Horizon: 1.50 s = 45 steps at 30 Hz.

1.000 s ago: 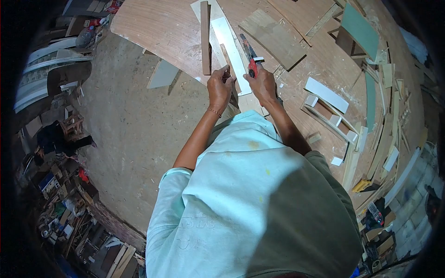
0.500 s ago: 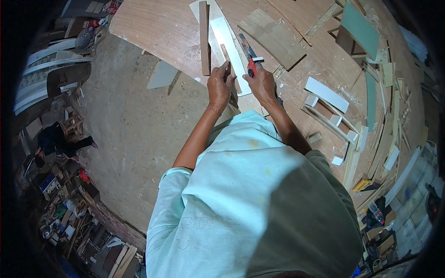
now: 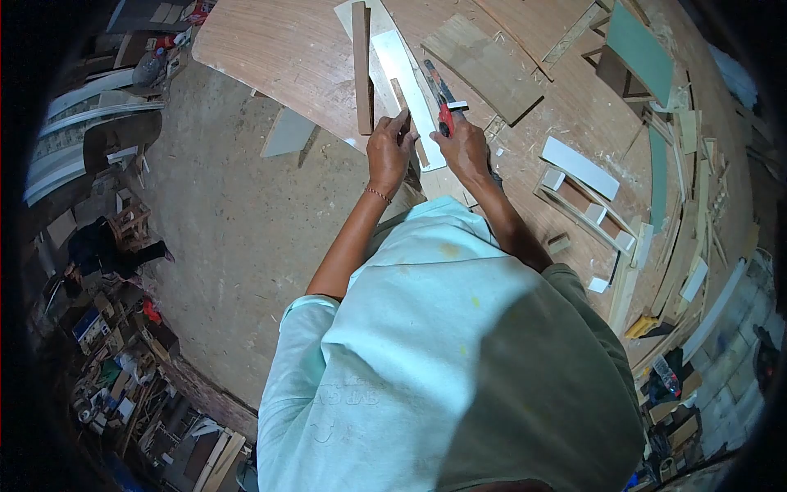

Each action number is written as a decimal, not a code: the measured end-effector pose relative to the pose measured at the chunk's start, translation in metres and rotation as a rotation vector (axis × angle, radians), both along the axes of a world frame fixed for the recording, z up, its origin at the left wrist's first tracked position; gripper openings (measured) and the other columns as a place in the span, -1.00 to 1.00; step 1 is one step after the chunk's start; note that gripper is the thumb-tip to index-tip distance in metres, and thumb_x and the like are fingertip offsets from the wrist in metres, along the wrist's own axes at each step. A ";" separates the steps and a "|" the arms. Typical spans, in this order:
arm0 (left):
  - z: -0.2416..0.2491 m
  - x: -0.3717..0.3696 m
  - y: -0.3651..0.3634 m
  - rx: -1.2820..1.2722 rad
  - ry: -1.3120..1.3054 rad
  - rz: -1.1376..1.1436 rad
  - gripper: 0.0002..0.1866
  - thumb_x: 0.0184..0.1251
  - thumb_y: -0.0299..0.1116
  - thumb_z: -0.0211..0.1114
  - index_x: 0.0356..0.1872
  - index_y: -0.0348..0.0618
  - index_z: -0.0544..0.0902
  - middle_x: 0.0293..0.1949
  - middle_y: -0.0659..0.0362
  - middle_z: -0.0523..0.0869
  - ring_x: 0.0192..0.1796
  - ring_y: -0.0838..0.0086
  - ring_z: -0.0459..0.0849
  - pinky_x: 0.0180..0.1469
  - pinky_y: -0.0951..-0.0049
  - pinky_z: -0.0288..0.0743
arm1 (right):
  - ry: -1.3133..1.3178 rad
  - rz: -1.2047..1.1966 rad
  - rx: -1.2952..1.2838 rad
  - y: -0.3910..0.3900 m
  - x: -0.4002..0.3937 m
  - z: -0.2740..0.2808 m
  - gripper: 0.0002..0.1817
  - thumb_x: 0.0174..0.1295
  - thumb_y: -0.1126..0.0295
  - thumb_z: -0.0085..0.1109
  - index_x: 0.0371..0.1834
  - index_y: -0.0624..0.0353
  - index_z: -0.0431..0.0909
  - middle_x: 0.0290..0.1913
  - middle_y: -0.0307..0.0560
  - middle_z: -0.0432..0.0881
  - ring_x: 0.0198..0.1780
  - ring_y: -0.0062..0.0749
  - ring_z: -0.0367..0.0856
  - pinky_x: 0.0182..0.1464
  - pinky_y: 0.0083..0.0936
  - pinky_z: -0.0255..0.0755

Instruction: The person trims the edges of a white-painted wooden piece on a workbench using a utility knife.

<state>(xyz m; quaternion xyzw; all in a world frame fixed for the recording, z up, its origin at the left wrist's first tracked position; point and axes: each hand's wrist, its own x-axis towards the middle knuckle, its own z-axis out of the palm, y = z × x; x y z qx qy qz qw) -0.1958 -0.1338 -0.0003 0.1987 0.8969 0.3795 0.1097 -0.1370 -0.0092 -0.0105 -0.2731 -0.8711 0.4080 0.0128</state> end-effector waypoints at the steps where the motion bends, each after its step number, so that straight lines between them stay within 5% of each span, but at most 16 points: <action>1: 0.000 0.000 0.000 -0.004 0.008 0.004 -0.54 -0.13 -0.51 0.32 -0.06 -0.22 0.53 -0.42 0.03 0.54 -0.40 0.31 0.55 -0.30 0.40 0.43 | -0.001 0.000 -0.002 0.000 0.000 0.000 -0.66 -0.12 0.31 0.29 -0.36 0.34 0.47 -0.44 0.22 0.56 -0.34 0.04 0.57 -0.31 -0.28 0.41; 45: -0.001 0.000 0.001 0.016 -0.009 0.004 -0.56 -0.10 -0.48 0.33 -0.06 -0.19 0.55 -0.43 0.08 0.54 -0.41 0.40 0.54 -0.31 0.45 0.44 | -0.047 -0.008 -0.034 0.001 -0.001 0.012 -0.65 -0.14 0.34 0.30 -0.36 0.39 0.47 -0.38 0.24 0.56 -0.30 0.07 0.56 -0.25 -0.23 0.42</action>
